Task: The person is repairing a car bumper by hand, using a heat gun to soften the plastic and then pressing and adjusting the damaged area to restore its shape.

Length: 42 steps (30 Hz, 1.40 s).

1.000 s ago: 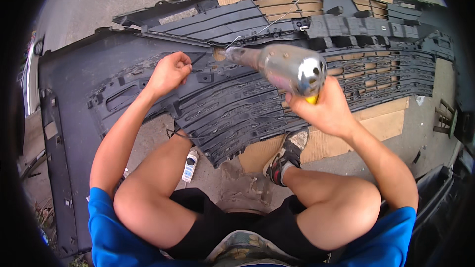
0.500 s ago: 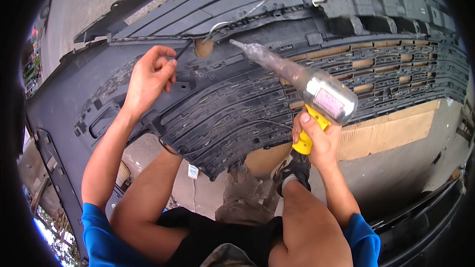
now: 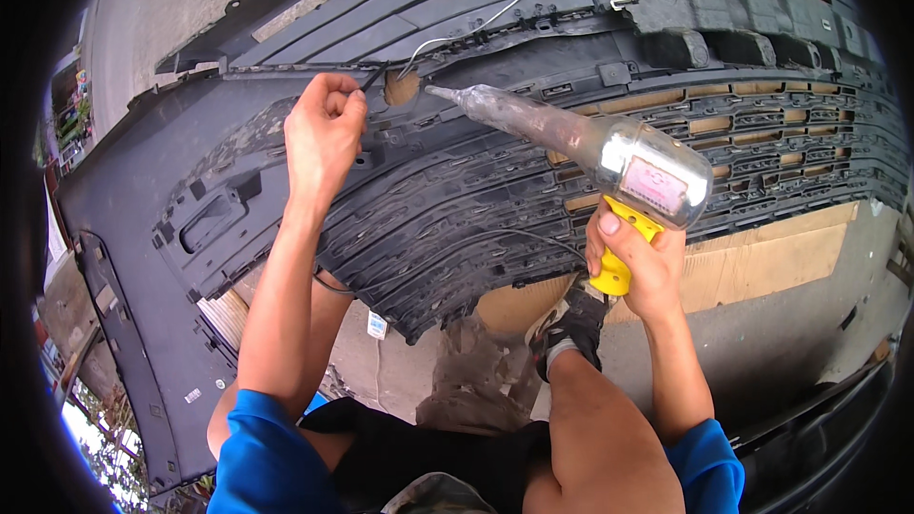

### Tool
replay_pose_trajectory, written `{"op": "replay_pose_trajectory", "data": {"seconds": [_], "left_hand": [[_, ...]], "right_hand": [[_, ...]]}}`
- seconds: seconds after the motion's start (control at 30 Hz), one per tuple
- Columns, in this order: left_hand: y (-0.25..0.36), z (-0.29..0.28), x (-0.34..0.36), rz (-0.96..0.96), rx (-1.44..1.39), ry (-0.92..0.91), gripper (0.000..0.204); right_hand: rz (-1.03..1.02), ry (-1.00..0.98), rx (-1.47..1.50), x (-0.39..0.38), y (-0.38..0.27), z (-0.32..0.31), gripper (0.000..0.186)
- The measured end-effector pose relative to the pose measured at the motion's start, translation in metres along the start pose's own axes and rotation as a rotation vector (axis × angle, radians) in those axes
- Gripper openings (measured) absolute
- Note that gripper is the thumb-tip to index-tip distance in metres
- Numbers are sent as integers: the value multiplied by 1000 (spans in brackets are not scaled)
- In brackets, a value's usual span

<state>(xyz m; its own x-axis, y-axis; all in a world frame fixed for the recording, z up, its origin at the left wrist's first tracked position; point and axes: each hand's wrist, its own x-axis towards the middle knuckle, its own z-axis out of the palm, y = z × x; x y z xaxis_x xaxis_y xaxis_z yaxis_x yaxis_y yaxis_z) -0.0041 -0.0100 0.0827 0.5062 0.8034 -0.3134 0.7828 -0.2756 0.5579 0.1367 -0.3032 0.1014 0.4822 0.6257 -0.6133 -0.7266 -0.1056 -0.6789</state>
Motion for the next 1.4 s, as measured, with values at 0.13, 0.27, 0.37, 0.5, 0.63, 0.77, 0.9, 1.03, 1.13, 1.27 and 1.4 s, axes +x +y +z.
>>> {"op": "replay_pose_trajectory", "data": {"seconds": [0.13,0.27,0.37,0.5,0.63,0.77,0.9,1.03,1.13,1.27,1.4], "left_hand": [[-5,-3,2,15,-19,-16,16],[0,-12,0,-87,-156,-98,16],[-2,-14,-1,-87,-188,-62,16],[-1,-12,1,-75,-186,-76,16],[2,-11,5,-83,-162,-107,16],[1,-7,7,-69,-131,-91,17],[2,-3,7,-67,-148,-93,19],[-12,-11,2,-97,-244,-18,23],[-13,-15,-22,-224,-633,66,29],[4,2,-61,-453,-1234,-16,32],[1,18,-80,-652,-1815,-105,26]], "right_hand": [[-13,-17,-72,-2,-7,6,28],[-48,-57,-131,-8,-12,10,28],[-63,-98,-159,-14,-15,12,26],[-53,-142,-185,-19,-15,13,25],[-17,-117,-156,-23,-10,15,23],[-29,-147,-213,-26,-6,11,18],[-47,-108,-253,-30,-3,13,17],[-357,62,-705,-34,-3,-1,21],[-546,244,-686,-35,-25,2,25],[-553,213,-514,-36,-77,22,31],[-430,69,-623,-39,-124,81,36]]}}
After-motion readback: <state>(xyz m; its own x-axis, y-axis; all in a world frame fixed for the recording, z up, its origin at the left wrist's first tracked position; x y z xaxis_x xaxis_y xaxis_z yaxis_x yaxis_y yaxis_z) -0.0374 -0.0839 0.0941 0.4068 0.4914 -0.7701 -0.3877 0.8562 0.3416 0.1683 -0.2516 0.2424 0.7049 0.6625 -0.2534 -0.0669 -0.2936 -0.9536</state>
